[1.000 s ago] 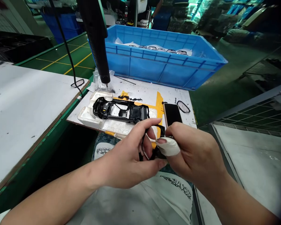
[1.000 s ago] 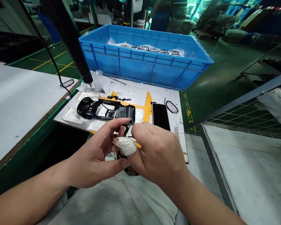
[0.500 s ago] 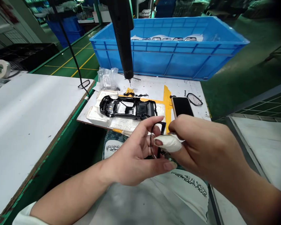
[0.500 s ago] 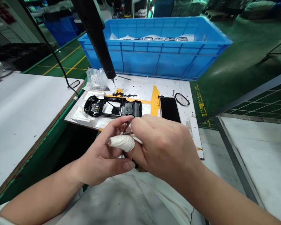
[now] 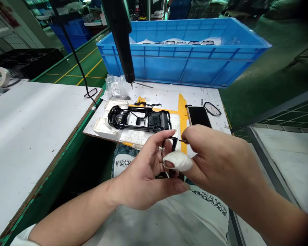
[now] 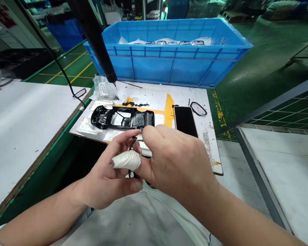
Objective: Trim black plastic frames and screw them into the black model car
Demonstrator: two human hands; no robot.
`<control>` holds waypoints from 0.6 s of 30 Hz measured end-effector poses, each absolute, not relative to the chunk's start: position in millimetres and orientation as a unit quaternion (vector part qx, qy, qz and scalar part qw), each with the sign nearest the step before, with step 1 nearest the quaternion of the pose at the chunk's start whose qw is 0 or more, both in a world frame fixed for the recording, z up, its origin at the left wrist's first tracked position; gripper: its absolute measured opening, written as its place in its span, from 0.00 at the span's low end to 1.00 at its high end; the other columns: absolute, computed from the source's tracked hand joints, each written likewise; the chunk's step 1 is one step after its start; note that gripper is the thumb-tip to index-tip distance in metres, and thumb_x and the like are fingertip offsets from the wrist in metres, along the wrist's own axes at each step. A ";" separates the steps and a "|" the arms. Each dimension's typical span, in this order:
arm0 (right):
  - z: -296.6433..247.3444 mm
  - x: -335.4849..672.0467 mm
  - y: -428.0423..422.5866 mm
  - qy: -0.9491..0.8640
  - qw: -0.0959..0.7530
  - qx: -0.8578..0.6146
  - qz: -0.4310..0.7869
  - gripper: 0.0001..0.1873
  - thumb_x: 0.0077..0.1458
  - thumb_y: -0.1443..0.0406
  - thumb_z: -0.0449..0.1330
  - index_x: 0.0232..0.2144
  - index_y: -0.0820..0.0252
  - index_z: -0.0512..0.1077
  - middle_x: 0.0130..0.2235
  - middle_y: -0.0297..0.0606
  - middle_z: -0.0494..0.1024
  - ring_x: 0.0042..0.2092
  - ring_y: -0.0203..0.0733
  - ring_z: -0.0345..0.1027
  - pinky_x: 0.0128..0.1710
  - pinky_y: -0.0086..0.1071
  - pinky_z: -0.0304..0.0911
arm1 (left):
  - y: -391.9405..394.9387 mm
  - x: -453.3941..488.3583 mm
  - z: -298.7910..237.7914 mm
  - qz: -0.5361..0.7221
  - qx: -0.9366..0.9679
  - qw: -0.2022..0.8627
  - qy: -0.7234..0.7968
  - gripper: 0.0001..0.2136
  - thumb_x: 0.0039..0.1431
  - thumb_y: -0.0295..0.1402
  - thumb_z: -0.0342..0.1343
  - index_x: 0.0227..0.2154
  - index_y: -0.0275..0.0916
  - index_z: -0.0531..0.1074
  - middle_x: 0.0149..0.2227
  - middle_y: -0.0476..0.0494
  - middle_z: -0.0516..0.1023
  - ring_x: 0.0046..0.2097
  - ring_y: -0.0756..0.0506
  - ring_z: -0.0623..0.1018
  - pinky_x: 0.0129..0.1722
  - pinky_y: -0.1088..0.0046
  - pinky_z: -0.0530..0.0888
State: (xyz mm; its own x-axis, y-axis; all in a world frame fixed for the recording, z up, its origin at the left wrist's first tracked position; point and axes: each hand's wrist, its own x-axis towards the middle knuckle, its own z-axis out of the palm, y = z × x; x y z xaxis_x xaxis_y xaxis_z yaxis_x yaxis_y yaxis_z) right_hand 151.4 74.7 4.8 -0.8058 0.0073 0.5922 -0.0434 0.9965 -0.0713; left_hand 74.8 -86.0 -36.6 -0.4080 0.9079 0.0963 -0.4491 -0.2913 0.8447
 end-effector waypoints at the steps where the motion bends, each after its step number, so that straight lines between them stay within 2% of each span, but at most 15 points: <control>1: 4.1 151.1 74.4 -0.952 0.302 0.019 0.043 0.24 0.68 0.52 0.47 0.22 0.57 0.55 0.20 0.30 0.57 0.21 0.32 0.47 0.21 0.31 0.42 | -85.9 75.1 -37.5 0.747 0.300 0.446 0.391 0.38 0.54 0.18 0.67 0.61 0.58 0.61 0.47 0.49 0.64 0.43 0.52 0.73 0.41 0.79 0.76; 5: 2.0 150.2 73.6 -0.951 0.297 0.067 0.053 0.22 0.68 0.57 0.49 0.22 0.58 0.56 0.21 0.30 0.58 0.22 0.32 0.50 0.23 0.31 0.43 | -85.6 76.5 -41.6 0.746 0.298 0.436 0.407 0.36 0.56 0.22 0.68 0.61 0.59 0.60 0.48 0.49 0.64 0.44 0.52 0.72 0.43 0.78 0.77; 10: 2.0 150.9 74.1 -0.950 0.308 0.018 0.042 0.26 0.68 0.50 0.46 0.22 0.57 0.55 0.20 0.29 0.56 0.21 0.32 0.46 0.22 0.31 0.41 | -88.5 78.5 -43.6 0.741 0.297 0.416 0.436 0.37 0.55 0.24 0.68 0.61 0.61 0.58 0.50 0.49 0.65 0.45 0.50 0.72 0.43 0.76 0.77; 14: 2.1 150.6 74.1 -0.950 0.297 0.085 0.052 0.21 0.68 0.59 0.49 0.22 0.58 0.57 0.21 0.30 0.59 0.22 0.33 0.50 0.23 0.32 0.44 | -90.4 79.5 -43.3 0.735 0.313 0.389 0.458 0.38 0.55 0.25 0.69 0.62 0.58 0.57 0.52 0.47 0.65 0.50 0.49 0.72 0.50 0.74 0.76; 16: 2.1 149.1 73.9 -0.943 0.322 0.077 0.048 0.20 0.67 0.60 0.51 0.22 0.58 0.59 0.21 0.31 0.59 0.23 0.33 0.51 0.24 0.32 0.44 | -90.3 79.9 -42.1 0.737 0.318 0.384 0.455 0.38 0.55 0.24 0.69 0.62 0.58 0.57 0.52 0.47 0.65 0.48 0.50 0.72 0.49 0.76 0.76; 18: 2.2 147.3 73.4 -0.941 0.334 0.042 0.045 0.22 0.67 0.56 0.50 0.22 0.58 0.59 0.21 0.30 0.58 0.22 0.33 0.50 0.23 0.32 0.44 | -89.6 80.4 -41.2 0.741 0.315 0.395 0.442 0.38 0.56 0.24 0.68 0.62 0.59 0.56 0.51 0.48 0.65 0.44 0.52 0.72 0.44 0.79 0.76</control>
State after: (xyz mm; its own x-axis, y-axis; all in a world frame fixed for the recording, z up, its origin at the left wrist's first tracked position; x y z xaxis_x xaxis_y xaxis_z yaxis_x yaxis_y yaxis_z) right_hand 147.3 73.4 2.2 -0.7739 -0.0483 0.6315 -0.1080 0.9925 -0.0565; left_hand 80.4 -89.6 -41.2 -0.4892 0.8644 0.1164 -0.3077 -0.2959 0.9043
